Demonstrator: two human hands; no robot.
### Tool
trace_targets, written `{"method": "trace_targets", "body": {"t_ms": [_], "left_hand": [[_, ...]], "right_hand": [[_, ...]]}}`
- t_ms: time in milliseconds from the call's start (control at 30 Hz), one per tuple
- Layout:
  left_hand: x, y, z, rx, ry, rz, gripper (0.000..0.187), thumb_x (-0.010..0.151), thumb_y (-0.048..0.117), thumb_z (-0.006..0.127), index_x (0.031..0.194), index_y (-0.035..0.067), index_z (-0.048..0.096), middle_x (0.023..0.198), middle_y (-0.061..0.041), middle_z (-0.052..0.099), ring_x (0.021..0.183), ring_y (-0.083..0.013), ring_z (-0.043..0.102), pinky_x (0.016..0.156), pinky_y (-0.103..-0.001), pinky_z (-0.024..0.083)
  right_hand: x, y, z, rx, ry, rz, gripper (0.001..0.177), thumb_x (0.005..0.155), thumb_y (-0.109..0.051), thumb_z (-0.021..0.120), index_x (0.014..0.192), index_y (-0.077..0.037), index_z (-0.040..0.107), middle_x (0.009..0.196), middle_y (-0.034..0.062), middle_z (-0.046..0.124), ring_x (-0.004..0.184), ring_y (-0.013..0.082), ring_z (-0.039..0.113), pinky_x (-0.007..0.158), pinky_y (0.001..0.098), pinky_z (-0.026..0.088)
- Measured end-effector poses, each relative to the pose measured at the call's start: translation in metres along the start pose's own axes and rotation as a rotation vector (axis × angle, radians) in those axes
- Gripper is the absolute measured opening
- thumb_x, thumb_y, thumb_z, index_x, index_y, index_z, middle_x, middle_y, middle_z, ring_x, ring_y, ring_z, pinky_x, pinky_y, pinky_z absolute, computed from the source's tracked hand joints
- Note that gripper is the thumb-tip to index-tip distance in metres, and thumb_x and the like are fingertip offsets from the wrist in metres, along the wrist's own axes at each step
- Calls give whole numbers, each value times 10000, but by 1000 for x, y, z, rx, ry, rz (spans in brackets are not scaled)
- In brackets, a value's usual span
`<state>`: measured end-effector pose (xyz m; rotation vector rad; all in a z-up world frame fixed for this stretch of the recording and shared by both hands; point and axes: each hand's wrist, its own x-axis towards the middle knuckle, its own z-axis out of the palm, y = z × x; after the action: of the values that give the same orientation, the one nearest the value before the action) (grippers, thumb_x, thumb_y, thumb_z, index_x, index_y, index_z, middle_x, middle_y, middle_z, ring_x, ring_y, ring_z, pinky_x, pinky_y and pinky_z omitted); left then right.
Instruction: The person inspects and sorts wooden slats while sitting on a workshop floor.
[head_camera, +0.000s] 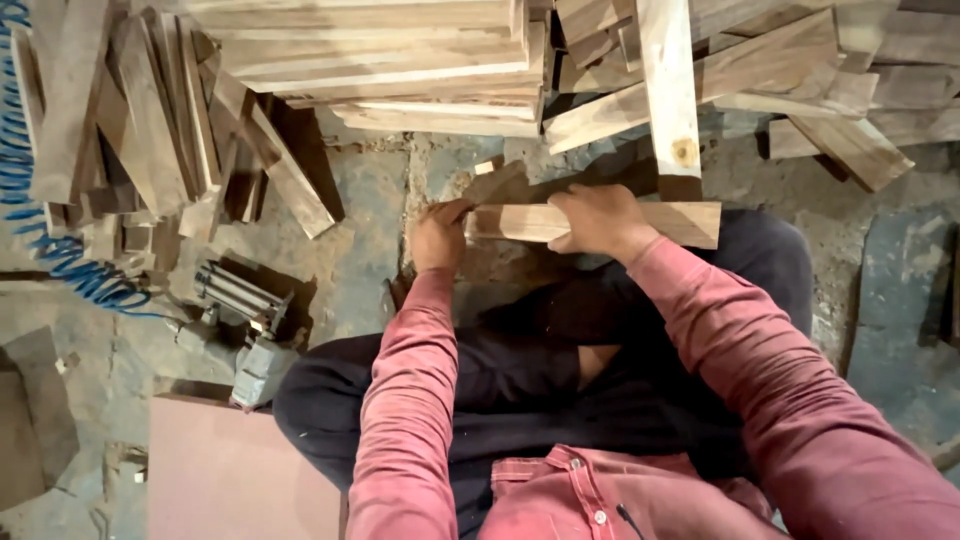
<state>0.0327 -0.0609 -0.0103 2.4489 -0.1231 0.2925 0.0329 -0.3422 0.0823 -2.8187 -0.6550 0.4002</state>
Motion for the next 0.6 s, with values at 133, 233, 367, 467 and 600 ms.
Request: {"method": "trace_targets", "body": {"t_ms": [133,233,367,467,600], "left_hand": [[-6,-4,7,-30,-4,22,217,873,103,667,1026,179,801,1043,-71,775,999,-300,717,853,-411,571],[-6,-3,10,-24,-17,13,258,865,84,634,1034,185,801,1062,-67,774,1004,-294,722,858,-404,573],[-9,9,6,23,-41,25,303,853,79,595,1047,191,800,1090,-62,770,1024,-296,719,871,-406,570],[-6,8,4,30,-32,57,323,847,70,584,1053,193,800,1096,-59,771,1034,-296,720,888,-406,572],[-9,0,12,24,-13,101,346,829,53,587,1068,188,798,1107,-71,769,1045,-302,718,902,-408,569]], "right_hand": [[-3,-2,-1,25,-37,44,639,733,-524,798,1227,-144,660,1148,123,692,1019,347,690,828,465,563],[0,-4,-7,36,-72,53,671,732,-516,809,1258,-132,644,1164,132,689,1058,350,676,857,460,554],[2,3,4,74,-39,16,735,721,-488,834,1312,-106,622,1213,153,672,1081,356,664,877,457,544],[8,19,36,52,158,-90,780,632,-505,866,1254,-88,644,1192,206,661,1088,381,649,840,453,543],[3,0,-5,115,-76,61,725,725,-486,830,1311,-108,629,1170,137,683,1055,349,674,861,456,553]]}}
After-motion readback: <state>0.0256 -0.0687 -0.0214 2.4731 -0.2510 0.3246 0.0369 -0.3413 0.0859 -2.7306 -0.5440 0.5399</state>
